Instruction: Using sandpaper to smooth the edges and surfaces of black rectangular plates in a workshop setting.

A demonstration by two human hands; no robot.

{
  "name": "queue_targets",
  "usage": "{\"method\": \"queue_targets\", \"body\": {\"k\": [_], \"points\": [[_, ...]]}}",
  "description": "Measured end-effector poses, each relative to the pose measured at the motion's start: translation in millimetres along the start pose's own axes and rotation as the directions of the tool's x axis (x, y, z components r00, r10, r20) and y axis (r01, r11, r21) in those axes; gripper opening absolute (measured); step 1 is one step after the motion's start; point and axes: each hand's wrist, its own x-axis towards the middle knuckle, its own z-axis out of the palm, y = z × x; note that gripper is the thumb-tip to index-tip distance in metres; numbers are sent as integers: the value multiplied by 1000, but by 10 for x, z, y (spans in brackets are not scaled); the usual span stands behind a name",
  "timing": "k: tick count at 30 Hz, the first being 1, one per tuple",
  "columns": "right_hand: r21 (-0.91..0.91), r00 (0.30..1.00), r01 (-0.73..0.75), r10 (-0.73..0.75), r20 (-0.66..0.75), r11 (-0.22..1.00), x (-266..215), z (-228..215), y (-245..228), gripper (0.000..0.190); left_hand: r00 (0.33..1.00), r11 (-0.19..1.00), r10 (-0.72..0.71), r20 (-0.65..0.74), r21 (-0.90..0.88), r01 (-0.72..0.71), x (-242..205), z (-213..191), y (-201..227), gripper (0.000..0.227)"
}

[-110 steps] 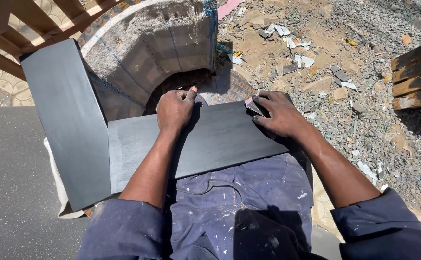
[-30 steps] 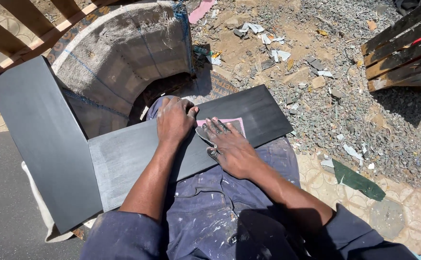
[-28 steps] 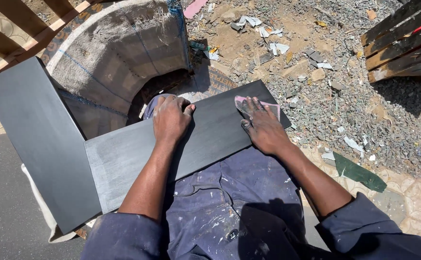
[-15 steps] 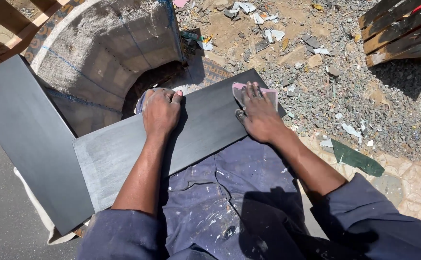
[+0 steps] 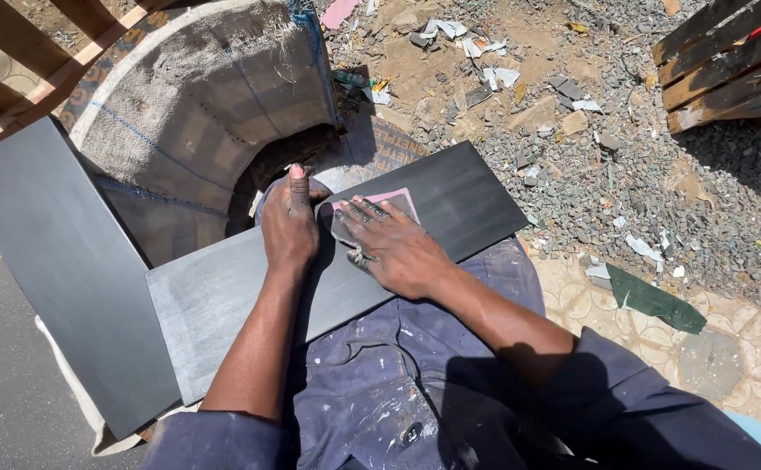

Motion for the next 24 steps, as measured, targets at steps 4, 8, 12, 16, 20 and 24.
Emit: {"method": "queue_targets", "body": {"k": [4, 8, 12, 16, 20, 24], "points": [[-160, 829, -538, 553, 75, 828, 15, -345, 985, 67, 1000, 1000, 4, -24, 31, -3, 73, 5, -235, 69], [-125, 975, -178, 192, 110, 976, 237, 38, 51, 62, 999, 997, 7, 50, 75, -11, 123, 35, -249, 67], [-137, 899, -420, 431, 71, 897, 31, -351, 915, 65, 990, 996, 21, 140, 80, -32, 91, -73, -74, 63], [-94, 792, -593, 600, 114, 800, -524, -346, 1864, 66, 989, 980, -7, 151, 198, -23, 128, -25, -228, 60], [-100, 879, -458, 467, 97, 883, -364, -542, 1276, 70, 986, 978, -35, 163, 210, 0, 150, 71, -216, 64], [-3, 975, -155, 154, 159, 988, 71, -301, 244, 63, 986, 972, -36, 164, 235, -4, 145, 104, -234, 65]]}}
